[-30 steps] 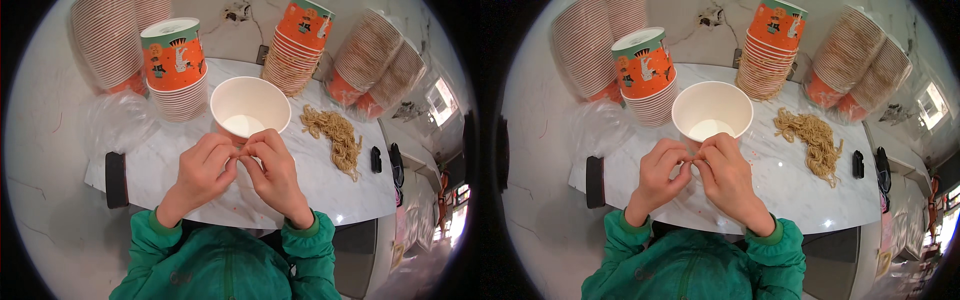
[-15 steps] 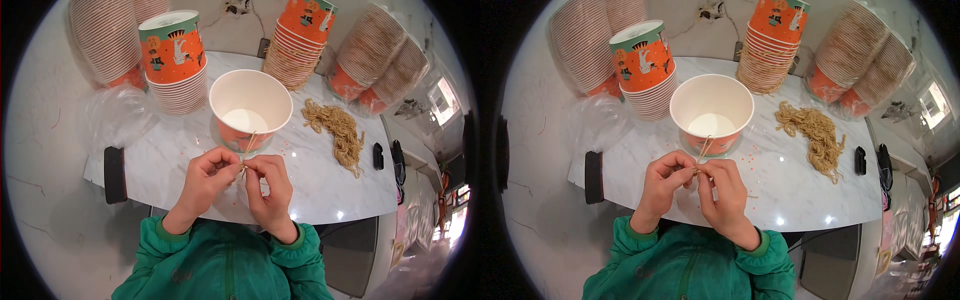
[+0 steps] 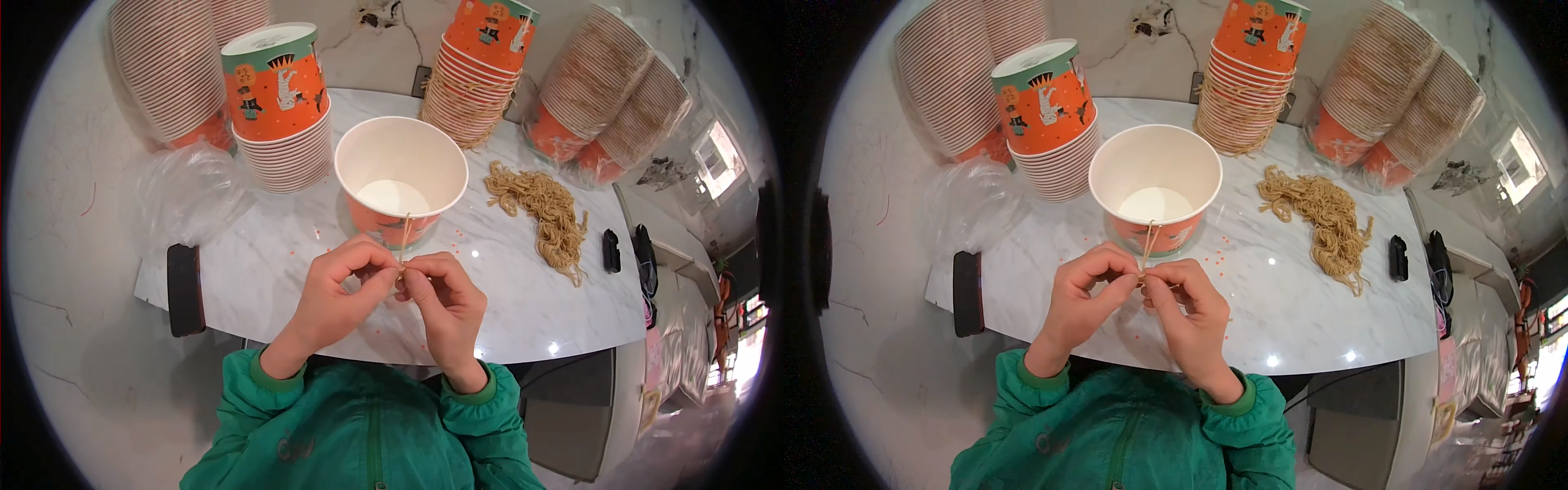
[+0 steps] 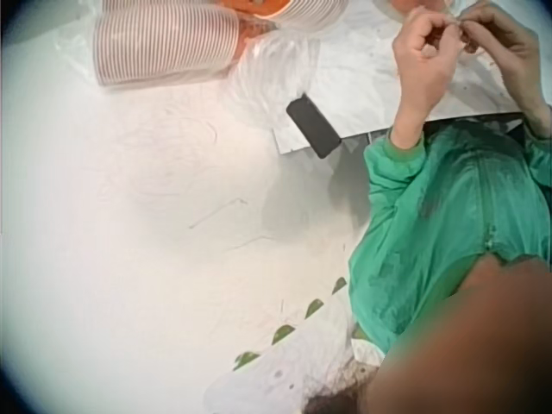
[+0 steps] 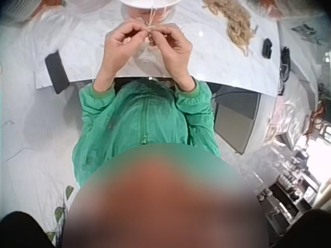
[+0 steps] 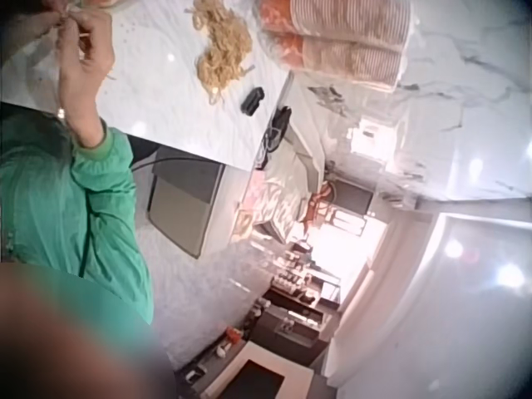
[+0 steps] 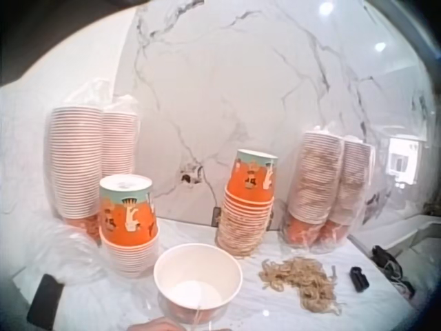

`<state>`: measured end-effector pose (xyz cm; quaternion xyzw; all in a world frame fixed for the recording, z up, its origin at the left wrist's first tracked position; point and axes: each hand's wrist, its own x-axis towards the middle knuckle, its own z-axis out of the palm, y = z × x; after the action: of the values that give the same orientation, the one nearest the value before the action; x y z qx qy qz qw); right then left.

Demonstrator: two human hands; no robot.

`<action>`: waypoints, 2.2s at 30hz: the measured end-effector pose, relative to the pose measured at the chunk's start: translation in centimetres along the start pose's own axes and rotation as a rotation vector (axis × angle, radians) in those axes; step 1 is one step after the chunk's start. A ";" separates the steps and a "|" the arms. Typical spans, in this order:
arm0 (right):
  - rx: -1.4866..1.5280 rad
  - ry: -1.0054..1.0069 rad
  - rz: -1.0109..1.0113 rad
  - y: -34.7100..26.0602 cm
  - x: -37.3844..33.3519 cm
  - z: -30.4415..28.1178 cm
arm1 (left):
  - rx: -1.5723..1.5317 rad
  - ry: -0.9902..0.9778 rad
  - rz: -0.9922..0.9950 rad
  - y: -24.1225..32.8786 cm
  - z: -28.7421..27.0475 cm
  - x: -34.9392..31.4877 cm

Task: Attaching and tying strings to paper cups at a workstation.

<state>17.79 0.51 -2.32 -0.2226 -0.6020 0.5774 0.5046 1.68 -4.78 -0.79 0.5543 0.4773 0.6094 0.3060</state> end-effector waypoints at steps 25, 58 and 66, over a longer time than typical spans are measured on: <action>0.124 0.117 0.284 0.9 -0.9 -0.4 | -0.130 0.046 -0.139 -0.2 1.6 3.0; -0.080 0.052 0.202 1.6 -1.7 -0.1 | 0.188 0.183 0.048 -2.5 1.5 2.8; -0.188 -0.083 0.276 1.0 -3.6 -1.6 | 0.699 0.078 0.474 -1.4 -1.2 0.0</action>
<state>20.28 -1.58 -4.79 -0.3256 -0.6373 0.5911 0.3721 0.30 -4.58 -2.03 0.6958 0.5257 0.4848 -0.0675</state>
